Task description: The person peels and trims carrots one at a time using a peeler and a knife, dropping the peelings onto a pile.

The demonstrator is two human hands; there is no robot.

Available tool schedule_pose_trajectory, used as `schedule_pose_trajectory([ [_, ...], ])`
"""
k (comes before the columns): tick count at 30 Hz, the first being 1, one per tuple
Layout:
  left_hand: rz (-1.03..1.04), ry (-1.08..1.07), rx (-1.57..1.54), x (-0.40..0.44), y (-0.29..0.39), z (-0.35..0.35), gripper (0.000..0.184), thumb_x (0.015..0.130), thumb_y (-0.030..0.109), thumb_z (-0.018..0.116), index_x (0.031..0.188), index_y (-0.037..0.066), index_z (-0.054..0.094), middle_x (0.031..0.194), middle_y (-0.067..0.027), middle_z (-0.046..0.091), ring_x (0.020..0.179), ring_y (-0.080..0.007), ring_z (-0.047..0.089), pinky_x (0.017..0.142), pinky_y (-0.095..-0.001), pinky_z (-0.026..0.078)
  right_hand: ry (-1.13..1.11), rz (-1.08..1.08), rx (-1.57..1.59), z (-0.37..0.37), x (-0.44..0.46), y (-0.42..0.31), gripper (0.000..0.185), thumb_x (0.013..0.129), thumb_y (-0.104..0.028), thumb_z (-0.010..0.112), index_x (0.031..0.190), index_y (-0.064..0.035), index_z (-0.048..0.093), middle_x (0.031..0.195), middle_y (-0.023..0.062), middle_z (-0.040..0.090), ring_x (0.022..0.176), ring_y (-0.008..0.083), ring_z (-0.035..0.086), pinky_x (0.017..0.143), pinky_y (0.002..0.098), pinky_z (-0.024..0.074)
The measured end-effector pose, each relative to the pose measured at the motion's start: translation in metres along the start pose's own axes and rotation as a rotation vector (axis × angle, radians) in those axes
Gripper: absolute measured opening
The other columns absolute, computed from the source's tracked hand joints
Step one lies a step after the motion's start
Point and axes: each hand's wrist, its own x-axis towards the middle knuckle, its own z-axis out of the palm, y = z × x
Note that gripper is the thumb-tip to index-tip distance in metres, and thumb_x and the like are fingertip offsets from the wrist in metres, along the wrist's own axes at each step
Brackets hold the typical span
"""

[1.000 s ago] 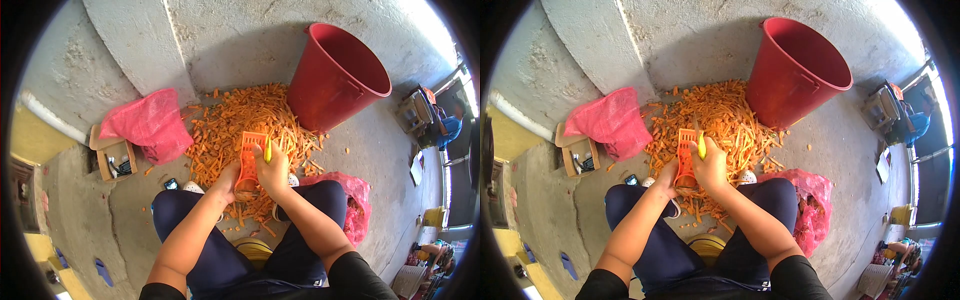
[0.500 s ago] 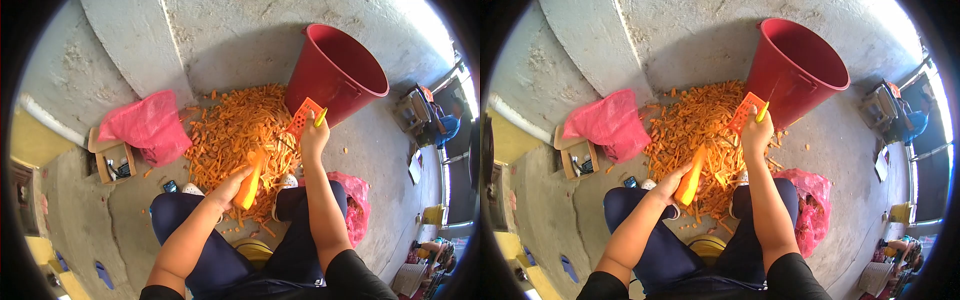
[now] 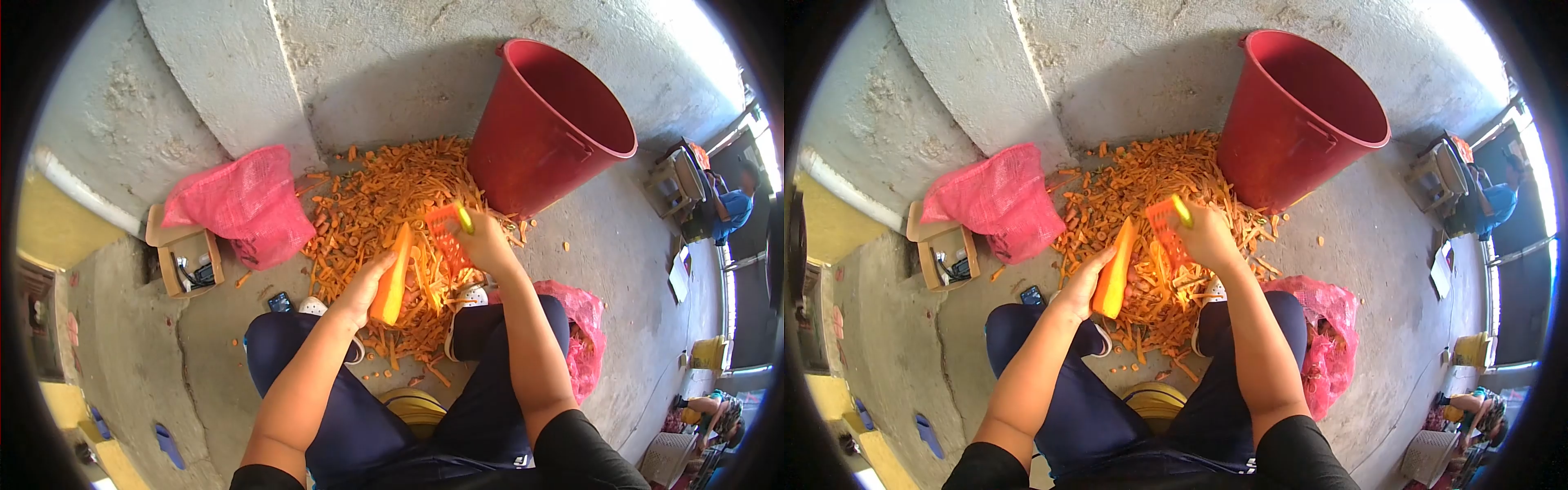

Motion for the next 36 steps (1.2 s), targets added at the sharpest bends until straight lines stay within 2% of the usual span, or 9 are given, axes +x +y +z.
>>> schedule_pose_trajectory([
  [3, 0.014, -0.040, -0.032, -0.004, 0.005, 0.000, 0.042, 0.082, 0.045, 0.045, 0.095, 0.005, 0.049, 0.069, -0.0058, 0.054, 0.055, -0.0144, 0.055, 0.048, -0.0285, 0.047, -0.222, -0.015, -0.145, -0.002, -0.008, -0.007, 0.023, 0.079, -0.024, 0.054, 0.089, -0.0028, 0.054, 0.071, 0.0184, 0.056, 0.066, 0.0307, 0.055, 0.061, 0.0378, 0.0413],
  [6, 0.036, -0.095, 0.002, -0.007, 0.007, 0.000, 0.045, 0.083, 0.048, 0.042, 0.095, 0.005, 0.047, 0.067, -0.0039, 0.051, 0.054, -0.0140, 0.052, 0.045, -0.0265, 0.044, -0.340, 0.004, -0.111, -0.002, -0.013, -0.012, 0.022, 0.078, -0.022, 0.054, 0.090, -0.0036, 0.054, 0.073, 0.0180, 0.057, 0.068, 0.0316, 0.055, 0.062, 0.0378, 0.0415],
  [11, 0.071, -0.197, 0.057, -0.012, 0.012, 0.001, 0.048, 0.082, 0.050, 0.042, 0.095, 0.004, 0.048, 0.064, -0.0056, 0.051, 0.051, -0.0148, 0.052, 0.045, -0.0270, 0.044, -0.388, -0.093, -0.168, 0.006, -0.012, -0.002, 0.022, 0.075, -0.023, 0.056, 0.088, -0.0051, 0.054, 0.075, 0.0175, 0.057, 0.074, 0.0316, 0.056, 0.065, 0.0383, 0.0425],
  [14, 0.055, -0.234, 0.064, -0.013, 0.012, 0.001, 0.050, 0.082, 0.051, 0.042, 0.096, 0.004, 0.048, 0.063, -0.0061, 0.052, 0.050, -0.0149, 0.052, 0.046, -0.0273, 0.043, -0.426, -0.094, -0.189, 0.005, -0.012, -0.005, 0.025, 0.076, -0.027, 0.056, 0.087, -0.0052, 0.054, 0.074, 0.0174, 0.057, 0.072, 0.0316, 0.056, 0.064, 0.0383, 0.0421],
  [17, 0.033, -0.276, 0.071, -0.016, 0.014, 0.003, 0.050, 0.082, 0.052, 0.041, 0.095, 0.004, 0.046, 0.063, -0.0062, 0.050, 0.049, -0.0138, 0.050, 0.043, -0.0263, 0.043, -0.397, -0.144, -0.129, 0.010, -0.011, 0.004, 0.029, 0.079, -0.030, 0.057, 0.077, -0.0014, 0.051, 0.057, 0.0119, 0.049, 0.053, 0.0207, 0.045, 0.054, 0.0345, 0.0372],
  [23, -0.016, -0.330, 0.009, -0.018, 0.015, 0.003, 0.049, 0.082, 0.051, 0.040, 0.094, 0.004, 0.045, 0.062, -0.0059, 0.048, 0.047, -0.0124, 0.047, 0.042, -0.0254, 0.041, -0.470, -0.134, -0.071, 0.010, -0.010, 0.006, 0.028, 0.080, -0.028, 0.055, 0.075, -0.0015, 0.049, 0.054, 0.0060, 0.045, 0.051, 0.0135, 0.042, 0.051, 0.0310, 0.0361],
  [26, -0.031, -0.345, -0.023, -0.018, 0.015, 0.002, 0.049, 0.083, 0.051, 0.039, 0.094, 0.003, 0.045, 0.062, -0.0055, 0.047, 0.047, -0.0122, 0.046, 0.042, -0.0254, 0.041, -0.483, -0.174, -0.029, 0.008, -0.012, 0.005, 0.026, 0.080, -0.027, 0.055, 0.077, -0.0021, 0.051, 0.054, 0.0050, 0.045, 0.051, 0.0125, 0.042, 0.050, 0.0303, 0.0359],
  [29, -0.035, -0.356, -0.034, -0.018, 0.015, 0.001, 0.049, 0.083, 0.051, 0.039, 0.095, 0.003, 0.045, 0.061, -0.0053, 0.046, 0.047, -0.0120, 0.046, 0.042, -0.0254, 0.041, -0.499, -0.143, -0.017, 0.007, -0.013, 0.001, 0.027, 0.079, -0.029, 0.055, 0.085, -0.0026, 0.056, 0.063, 0.0148, 0.055, 0.058, 0.0255, 0.052, 0.056, 0.0361, 0.0399],
  [36, -0.041, -0.377, -0.028, -0.022, 0.018, 0.004, 0.049, 0.084, 0.050, 0.038, 0.095, 0.003, 0.045, 0.061, -0.0051, 0.046, 0.047, -0.0117, 0.046, 0.042, -0.0250, 0.041, -0.522, -0.135, 0.036, 0.010, -0.012, 0.005, 0.026, 0.079, -0.029, 0.054, 0.078, -0.0027, 0.055, 0.058, 0.0120, 0.052, 0.052, 0.0211, 0.046, 0.053, 0.0348, 0.0373],
])
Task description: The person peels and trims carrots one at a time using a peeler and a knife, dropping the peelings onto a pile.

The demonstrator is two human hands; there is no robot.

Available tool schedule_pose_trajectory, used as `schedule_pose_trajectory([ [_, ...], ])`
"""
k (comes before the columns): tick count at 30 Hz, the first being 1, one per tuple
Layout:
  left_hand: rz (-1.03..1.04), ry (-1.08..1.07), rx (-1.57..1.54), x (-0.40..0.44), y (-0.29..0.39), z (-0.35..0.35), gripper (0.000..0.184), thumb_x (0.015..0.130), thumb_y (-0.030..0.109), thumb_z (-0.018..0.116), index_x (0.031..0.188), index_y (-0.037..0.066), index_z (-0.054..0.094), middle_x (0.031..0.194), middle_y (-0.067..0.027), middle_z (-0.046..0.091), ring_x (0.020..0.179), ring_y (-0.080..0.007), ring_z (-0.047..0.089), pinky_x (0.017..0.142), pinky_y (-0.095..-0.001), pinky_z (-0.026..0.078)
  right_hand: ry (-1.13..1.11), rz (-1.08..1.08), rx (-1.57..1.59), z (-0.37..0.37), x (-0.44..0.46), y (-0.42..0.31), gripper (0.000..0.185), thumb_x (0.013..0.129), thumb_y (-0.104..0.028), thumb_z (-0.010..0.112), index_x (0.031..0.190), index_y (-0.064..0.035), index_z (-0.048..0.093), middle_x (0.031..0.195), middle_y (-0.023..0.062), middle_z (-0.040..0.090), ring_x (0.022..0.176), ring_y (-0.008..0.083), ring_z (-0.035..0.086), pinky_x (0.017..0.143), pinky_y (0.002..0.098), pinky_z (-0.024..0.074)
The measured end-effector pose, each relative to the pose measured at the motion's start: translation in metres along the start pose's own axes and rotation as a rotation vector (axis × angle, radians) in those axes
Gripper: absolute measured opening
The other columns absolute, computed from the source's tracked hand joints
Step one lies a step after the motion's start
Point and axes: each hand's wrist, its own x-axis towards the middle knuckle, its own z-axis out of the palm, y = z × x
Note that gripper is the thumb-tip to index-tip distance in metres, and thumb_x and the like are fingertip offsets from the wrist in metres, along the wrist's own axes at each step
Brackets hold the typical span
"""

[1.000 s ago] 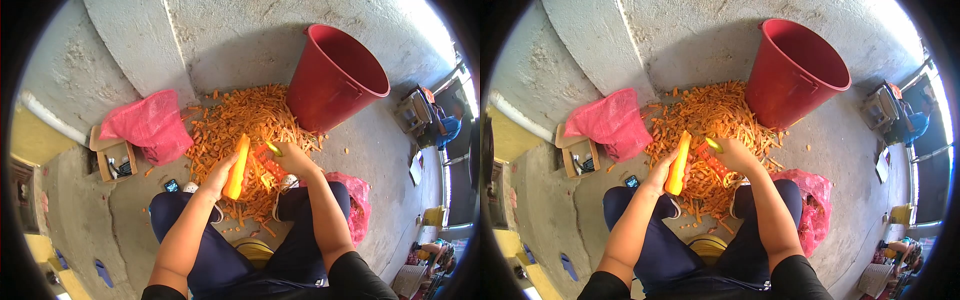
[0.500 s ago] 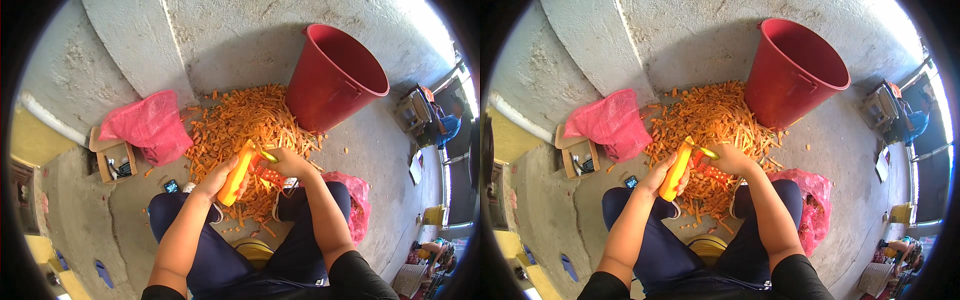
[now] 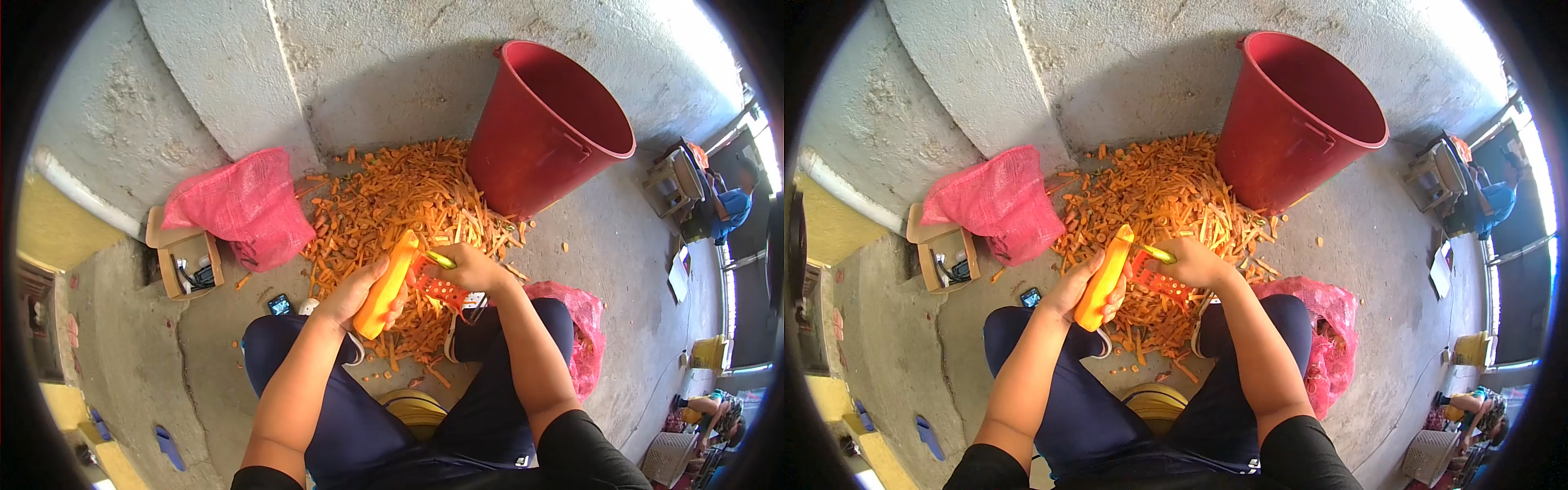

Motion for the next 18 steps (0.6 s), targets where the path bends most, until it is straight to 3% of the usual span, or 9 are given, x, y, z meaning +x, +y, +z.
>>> schedule_pose_trajectory([
  [9, -0.090, -0.015, 0.000, -0.003, 0.001, 0.002, 0.049, 0.084, 0.049, 0.039, 0.095, 0.003, 0.046, 0.061, -0.0050, 0.047, 0.047, -0.0118, 0.048, 0.041, -0.0254, 0.041, 0.072, -0.022, -0.119, 0.015, 0.007, 0.010, 0.025, 0.078, -0.027, 0.055, 0.077, -0.0024, 0.055, 0.062, 0.0141, 0.055, 0.059, 0.0278, 0.053, 0.056, 0.0367, 0.0407],
  [11, -0.185, -0.124, 0.095, -0.002, -0.002, 0.002, 0.049, 0.083, 0.049, 0.040, 0.095, 0.002, 0.047, 0.061, -0.0053, 0.049, 0.047, -0.0118, 0.048, 0.041, -0.0256, 0.041, 0.064, -0.027, -0.097, 0.026, 0.015, 0.022, 0.024, 0.077, -0.027, 0.056, 0.079, -0.0028, 0.057, 0.066, 0.0141, 0.057, 0.064, 0.0297, 0.056, 0.059, 0.0357, 0.0430],
  [14, -0.350, -0.376, 0.218, -0.002, -0.011, 0.029, 0.051, 0.083, 0.049, 0.042, 0.095, 0.000, 0.048, 0.062, -0.0054, 0.050, 0.049, -0.0112, 0.050, 0.044, -0.0237, 0.043, -0.160, 0.208, -0.275, 0.062, 0.037, 0.050, 0.019, 0.076, -0.024, 0.057, 0.082, -0.0061, 0.060, 0.074, 0.0117, 0.060, 0.068, 0.0263, 0.058, 0.062, 0.0334, 0.0451],
  [16, -0.257, -0.323, 0.320, 0.011, -0.024, 0.021, 0.050, 0.083, 0.048, 0.042, 0.096, 0.000, 0.048, 0.063, -0.0052, 0.050, 0.051, -0.0111, 0.051, 0.047, -0.0226, 0.043, -0.290, 0.316, -0.215, 0.078, 0.043, 0.048, 0.018, 0.076, -0.023, 0.058, 0.083, -0.0065, 0.060, 0.077, 0.0106, 0.060, 0.069, 0.0248, 0.058, 0.063, 0.0320, 0.0460],
  [18, -0.125, -0.192, 0.208, 0.017, -0.017, 0.016, 0.050, 0.082, 0.048, 0.042, 0.096, 0.001, 0.047, 0.065, -0.0061, 0.051, 0.052, -0.0118, 0.051, 0.049, -0.0235, 0.043, -0.227, 0.219, -0.107, 0.097, 0.042, 0.056, 0.019, 0.076, -0.023, 0.057, 0.084, -0.0062, 0.059, 0.078, 0.0106, 0.060, 0.070, 0.0242, 0.058, 0.064, 0.0315, 0.0465],
])
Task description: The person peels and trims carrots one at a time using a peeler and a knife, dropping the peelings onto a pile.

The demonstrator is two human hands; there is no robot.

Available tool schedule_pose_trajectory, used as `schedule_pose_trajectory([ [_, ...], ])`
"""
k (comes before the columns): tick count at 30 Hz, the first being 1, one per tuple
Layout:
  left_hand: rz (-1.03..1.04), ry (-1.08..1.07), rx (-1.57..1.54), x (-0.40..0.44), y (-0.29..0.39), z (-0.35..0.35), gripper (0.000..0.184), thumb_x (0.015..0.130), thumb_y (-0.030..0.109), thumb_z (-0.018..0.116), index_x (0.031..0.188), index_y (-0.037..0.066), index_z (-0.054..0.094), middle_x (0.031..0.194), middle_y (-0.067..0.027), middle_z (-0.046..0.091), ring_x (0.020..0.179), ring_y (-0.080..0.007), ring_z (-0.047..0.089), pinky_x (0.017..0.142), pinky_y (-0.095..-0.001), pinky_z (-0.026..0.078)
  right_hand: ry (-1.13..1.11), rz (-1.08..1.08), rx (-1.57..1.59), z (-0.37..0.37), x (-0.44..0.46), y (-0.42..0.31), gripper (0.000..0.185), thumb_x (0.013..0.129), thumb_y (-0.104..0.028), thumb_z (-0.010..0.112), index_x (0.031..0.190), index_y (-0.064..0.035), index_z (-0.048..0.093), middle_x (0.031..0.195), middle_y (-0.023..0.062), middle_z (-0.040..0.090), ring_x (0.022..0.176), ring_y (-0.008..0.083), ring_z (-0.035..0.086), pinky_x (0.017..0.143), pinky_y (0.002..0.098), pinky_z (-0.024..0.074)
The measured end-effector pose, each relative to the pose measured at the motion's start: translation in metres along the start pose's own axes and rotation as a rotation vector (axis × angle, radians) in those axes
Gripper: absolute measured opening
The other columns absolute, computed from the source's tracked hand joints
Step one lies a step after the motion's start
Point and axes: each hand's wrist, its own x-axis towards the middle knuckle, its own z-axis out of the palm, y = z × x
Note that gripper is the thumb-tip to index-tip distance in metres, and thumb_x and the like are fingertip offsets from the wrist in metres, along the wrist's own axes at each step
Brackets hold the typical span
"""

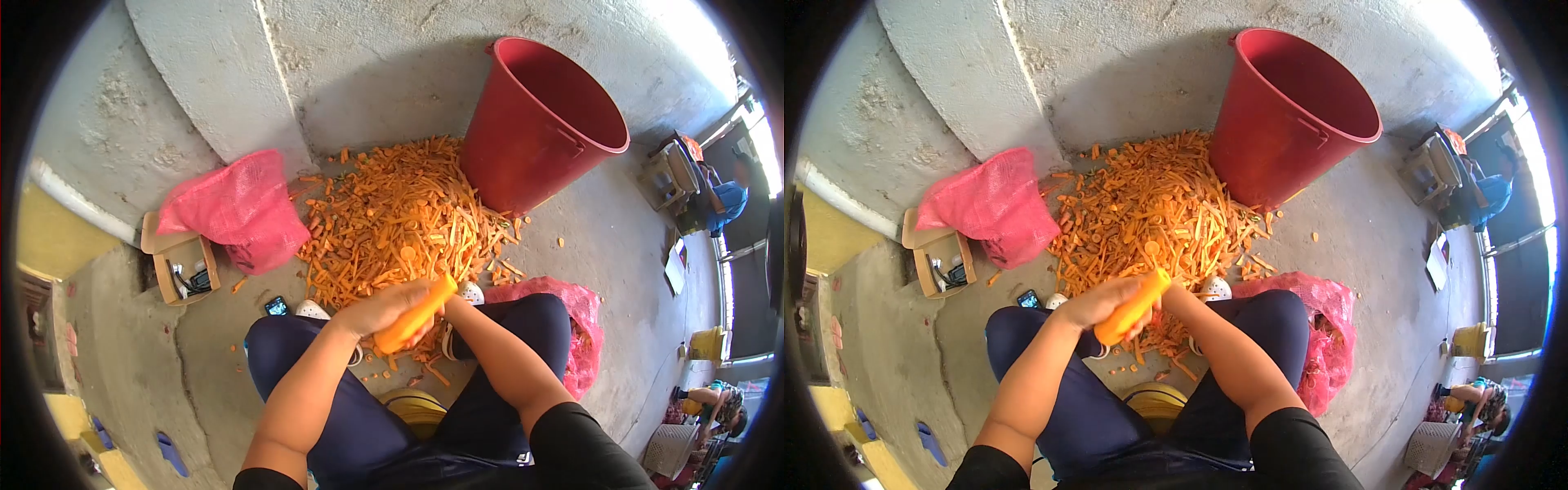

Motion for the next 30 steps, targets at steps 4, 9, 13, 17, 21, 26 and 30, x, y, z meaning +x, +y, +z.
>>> schedule_pose_trajectory([
  [4, 0.259, 0.059, 0.018, -0.004, 0.009, -0.001, 0.043, 0.082, 0.043, 0.048, 0.099, 0.004, 0.047, 0.075, -0.0056, 0.051, 0.065, -0.0121, 0.052, 0.060, -0.0249, 0.045, 0.085, -0.235, 0.276, 0.017, 0.001, 0.003, 0.020, 0.077, -0.022, 0.057, 0.088, -0.0054, 0.058, 0.080, 0.0106, 0.060, 0.071, 0.0230, 0.058, 0.064, 0.0305, 0.0477],
  [9, 0.392, 0.210, 0.333, -0.002, 0.002, -0.008, 0.051, 0.076, 0.047, 0.054, 0.100, 0.003, 0.050, 0.092, -0.0058, 0.053, 0.090, -0.0158, 0.049, 0.080, -0.0294, 0.038, 0.144, -0.483, 0.711, 0.026, -0.008, -0.020, 0.023, 0.078, -0.022, 0.057, 0.092, -0.0044, 0.056, 0.083, 0.0107, 0.060, 0.072, 0.0215, 0.059, 0.064, 0.0292, 0.0491],
  [13, 0.554, 0.261, 0.343, -0.005, 0.005, -0.008, 0.047, 0.078, 0.045, 0.052, 0.100, 0.004, 0.048, 0.092, -0.0060, 0.053, 0.090, -0.0160, 0.050, 0.080, -0.0294, 0.039, -0.250, -0.272, 1.206, 0.005, -0.017, -0.015, 0.026, 0.079, -0.022, 0.055, 0.098, -0.0036, 0.053, 0.081, 0.0105, 0.059, 0.072, 0.0204, 0.058, 0.065, 0.0274, 0.0484],
  [17, 0.619, 0.413, 0.336, -0.005, 0.008, -0.011, 0.046, 0.081, 0.046, 0.048, 0.100, 0.005, 0.046, 0.085, -0.0044, 0.052, 0.081, -0.0142, 0.052, 0.073, -0.0280, 0.042, 0.006, -0.133, 0.980, -0.002, -0.013, -0.005, 0.029, 0.078, -0.025, 0.053, 0.092, 0.0013, 0.056, 0.078, 0.0105, 0.059, 0.071, 0.0204, 0.058, 0.065, 0.0298, 0.0450],
  [21, 0.404, 0.553, 0.139, -0.006, 0.007, -0.020, 0.040, 0.085, 0.042, 0.043, 0.100, 0.005, 0.045, 0.071, -0.0043, 0.049, 0.061, -0.0138, 0.052, 0.056, -0.0263, 0.045, 0.416, 0.122, 0.358, -0.035, -0.027, -0.017, 0.025, 0.079, -0.024, 0.053, 0.089, -0.0003, 0.057, 0.068, 0.0089, 0.057, 0.062, 0.0151, 0.053, 0.058, 0.0305, 0.0426],
  [26, 0.198, 0.669, 0.167, -0.008, 0.006, -0.024, 0.033, 0.085, 0.035, 0.047, 0.096, 0.005, 0.046, 0.066, -0.0035, 0.050, 0.054, -0.0127, 0.052, 0.049, -0.0242, 0.044, 0.470, 0.027, 0.288, -0.064, -0.065, -0.043, 0.024, 0.079, -0.025, 0.053, 0.086, -0.0018, 0.056, 0.067, 0.0176, 0.056, 0.061, 0.0278, 0.054, 0.059, 0.0367, 0.0409],
  [30, 0.171, 0.604, 0.191, -0.012, 0.006, -0.029, 0.029, 0.083, 0.031, 0.052, 0.092, 0.004, 0.047, 0.066, -0.0039, 0.051, 0.052, -0.0119, 0.052, 0.048, -0.0244, 0.044, 0.419, -0.080, 0.120, -0.066, -0.069, -0.038, 0.027, 0.079, -0.026, 0.054, 0.084, -0.0001, 0.054, 0.068, 0.0192, 0.056, 0.064, 0.0323, 0.054, 0.059, 0.0379, 0.0409],
])
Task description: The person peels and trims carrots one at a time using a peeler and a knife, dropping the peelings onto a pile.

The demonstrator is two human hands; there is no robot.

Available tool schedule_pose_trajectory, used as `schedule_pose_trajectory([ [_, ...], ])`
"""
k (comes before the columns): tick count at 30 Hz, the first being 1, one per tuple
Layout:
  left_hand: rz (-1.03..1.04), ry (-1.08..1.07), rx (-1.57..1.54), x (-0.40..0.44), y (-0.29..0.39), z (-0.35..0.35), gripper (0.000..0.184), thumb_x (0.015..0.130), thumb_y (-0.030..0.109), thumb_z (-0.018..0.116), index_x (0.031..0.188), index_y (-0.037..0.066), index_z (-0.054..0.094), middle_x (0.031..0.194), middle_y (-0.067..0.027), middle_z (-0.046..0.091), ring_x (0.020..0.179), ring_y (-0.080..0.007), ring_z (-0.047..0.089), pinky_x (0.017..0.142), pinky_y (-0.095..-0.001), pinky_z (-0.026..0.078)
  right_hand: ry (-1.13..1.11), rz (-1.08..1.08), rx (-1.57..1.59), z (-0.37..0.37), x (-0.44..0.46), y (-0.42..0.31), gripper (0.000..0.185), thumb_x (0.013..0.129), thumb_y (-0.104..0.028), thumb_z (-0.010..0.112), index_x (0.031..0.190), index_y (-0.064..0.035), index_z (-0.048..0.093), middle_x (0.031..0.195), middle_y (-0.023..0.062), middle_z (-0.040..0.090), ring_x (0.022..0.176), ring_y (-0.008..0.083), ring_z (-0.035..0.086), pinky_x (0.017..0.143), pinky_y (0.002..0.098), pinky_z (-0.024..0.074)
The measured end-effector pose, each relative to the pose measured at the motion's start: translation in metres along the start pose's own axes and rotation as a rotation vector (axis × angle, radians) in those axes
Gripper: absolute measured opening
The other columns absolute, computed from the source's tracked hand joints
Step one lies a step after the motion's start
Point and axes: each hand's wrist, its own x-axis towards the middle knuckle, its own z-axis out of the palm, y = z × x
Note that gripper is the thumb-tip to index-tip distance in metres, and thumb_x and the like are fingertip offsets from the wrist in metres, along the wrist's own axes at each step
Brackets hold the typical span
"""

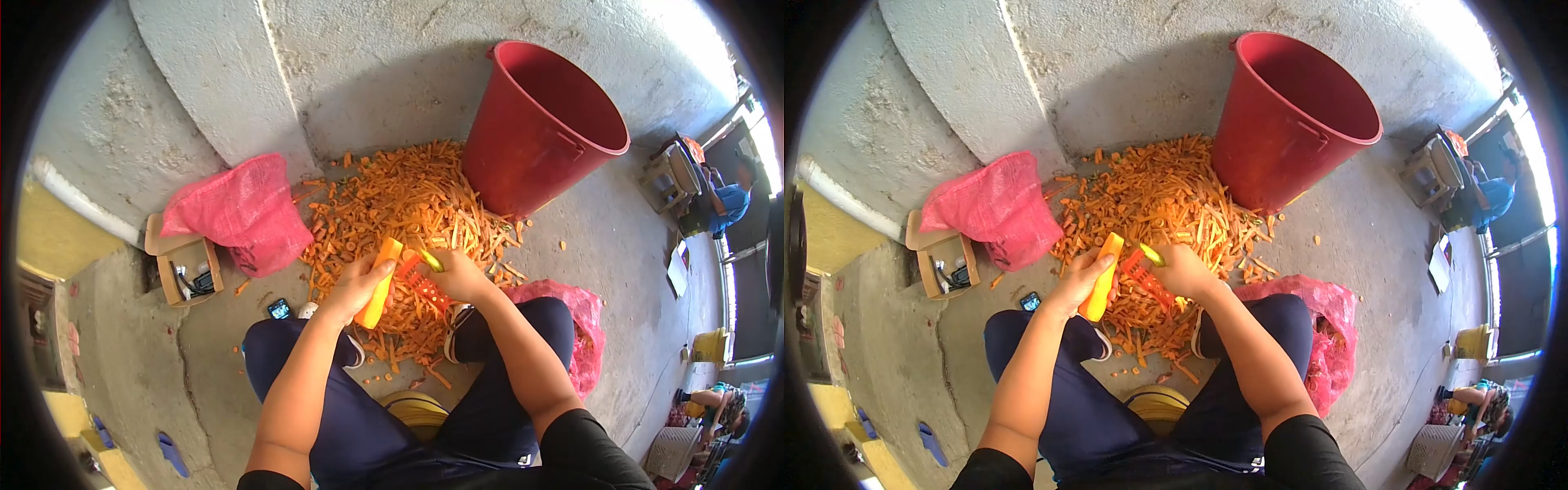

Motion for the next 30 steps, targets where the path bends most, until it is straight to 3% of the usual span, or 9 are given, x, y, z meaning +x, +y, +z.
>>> schedule_pose_trajectory([
  [10, -0.112, -0.101, 0.160, -0.007, 0.009, 0.003, 0.019, 0.079, 0.019, 0.056, 0.082, 0.002, 0.048, 0.064, -0.0056, 0.052, 0.049, -0.0125, 0.051, 0.044, -0.0265, 0.045, -0.181, -0.019, -0.125, 0.007, 0.005, 0.013, 0.028, 0.078, -0.029, 0.054, 0.084, -0.0018, 0.055, 0.069, 0.0195, 0.056, 0.067, 0.0322, 0.055, 0.062, 0.0383, 0.0420],
  [13, -0.187, -0.184, 0.102, -0.012, 0.017, 0.005, 0.018, 0.079, 0.017, 0.056, 0.081, 0.001, 0.048, 0.064, -0.0062, 0.052, 0.048, -0.0125, 0.051, 0.044, -0.0262, 0.044, -0.235, -0.032, -0.104, 0.011, 0.002, 0.013, 0.023, 0.079, -0.024, 0.056, 0.079, -0.0012, 0.054, 0.062, 0.0150, 0.054, 0.056, 0.0252, 0.052, 0.055, 0.0364, 0.0396],
  [16, -0.261, -0.367, 0.054, -0.014, 0.019, 0.000, 0.017, 0.078, 0.016, 0.057, 0.081, 0.001, 0.049, 0.062, -0.0061, 0.052, 0.048, -0.0124, 0.051, 0.044, -0.0255, 0.043, -0.282, -0.251, 0.014, 0.017, 0.005, 0.026, 0.023, 0.078, -0.023, 0.057, 0.080, -0.0002, 0.054, 0.062, 0.0150, 0.054, 0.057, 0.0249, 0.052, 0.055, 0.0357, 0.0397],
  [19, -0.227, -0.424, 0.122, -0.017, 0.016, 0.001, 0.018, 0.079, 0.019, 0.057, 0.082, 0.002, 0.050, 0.058, -0.0037, 0.050, 0.045, -0.0116, 0.048, 0.044, -0.0246, 0.043, -0.258, -0.301, 0.067, 0.025, 0.006, 0.029, 0.022, 0.077, -0.022, 0.057, 0.078, 0.0001, 0.055, 0.061, 0.0151, 0.054, 0.055, 0.0245, 0.052, 0.054, 0.0354, 0.0395],
  [22, -0.126, -0.293, 0.209, -0.015, 0.007, 0.004, 0.018, 0.077, 0.017, 0.059, 0.080, 0.001, 0.052, 0.061, -0.0050, 0.053, 0.048, -0.0113, 0.051, 0.044, -0.0236, 0.041, -0.340, -0.152, 0.047, 0.018, 0.007, 0.022, 0.021, 0.076, -0.021, 0.057, 0.076, 0.0000, 0.056, 0.062, 0.0155, 0.055, 0.055, 0.0250, 0.052, 0.054, 0.0352, 0.0400],
  [25, 0.025, -0.170, 0.642, -0.018, 0.013, 0.009, 0.020, 0.075, 0.018, 0.061, 0.084, 0.001, 0.055, 0.063, -0.0062, 0.055, 0.050, -0.0125, 0.051, 0.047, -0.0249, 0.041, -0.321, -0.026, -0.015, 0.026, 0.016, 0.036, 0.022, 0.072, -0.022, 0.058, 0.075, -0.0004, 0.056, 0.063, 0.0157, 0.056, 0.058, 0.0259, 0.055, 0.055, 0.0355, 0.0413],
  [28, 0.436, -0.289, 0.827, -0.020, 0.014, 0.026, 0.023, 0.072, 0.017, 0.064, 0.087, 0.001, 0.056, 0.065, -0.0080, 0.056, 0.054, -0.0143, 0.053, 0.053, -0.0261, 0.042, -0.339, -0.001, -0.308, 0.047, 0.025, 0.055, 0.026, 0.073, -0.024, 0.052, 0.082, -0.0007, 0.058, 0.071, 0.0175, 0.059, 0.068, 0.0321, 0.057, 0.061, 0.0378, 0.0431],
  [29, 0.474, -0.212, 0.812, -0.015, 0.004, 0.025, 0.023, 0.070, 0.016, 0.065, 0.085, 0.001, 0.056, 0.065, -0.0097, 0.055, 0.057, -0.0170, 0.053, 0.057, -0.0271, 0.043, -0.349, -0.152, -0.307, 0.063, 0.030, 0.078, 0.027, 0.073, -0.024, 0.051, 0.085, -0.0018, 0.058, 0.076, 0.0187, 0.060, 0.074, 0.0330, 0.057, 0.065, 0.0384, 0.0438],
  [30, 0.467, -0.194, 0.799, -0.015, 0.006, 0.024, 0.022, 0.070, 0.015, 0.065, 0.084, 0.001, 0.056, 0.066, -0.0093, 0.056, 0.059, -0.0174, 0.054, 0.058, -0.0271, 0.043, -0.345, -0.124, -0.237, 0.065, 0.026, 0.073, 0.026, 0.072, -0.024, 0.051, 0.085, -0.0019, 0.058, 0.078, 0.0190, 0.059, 0.075, 0.0332, 0.057, 0.066, 0.0384, 0.0440],
])
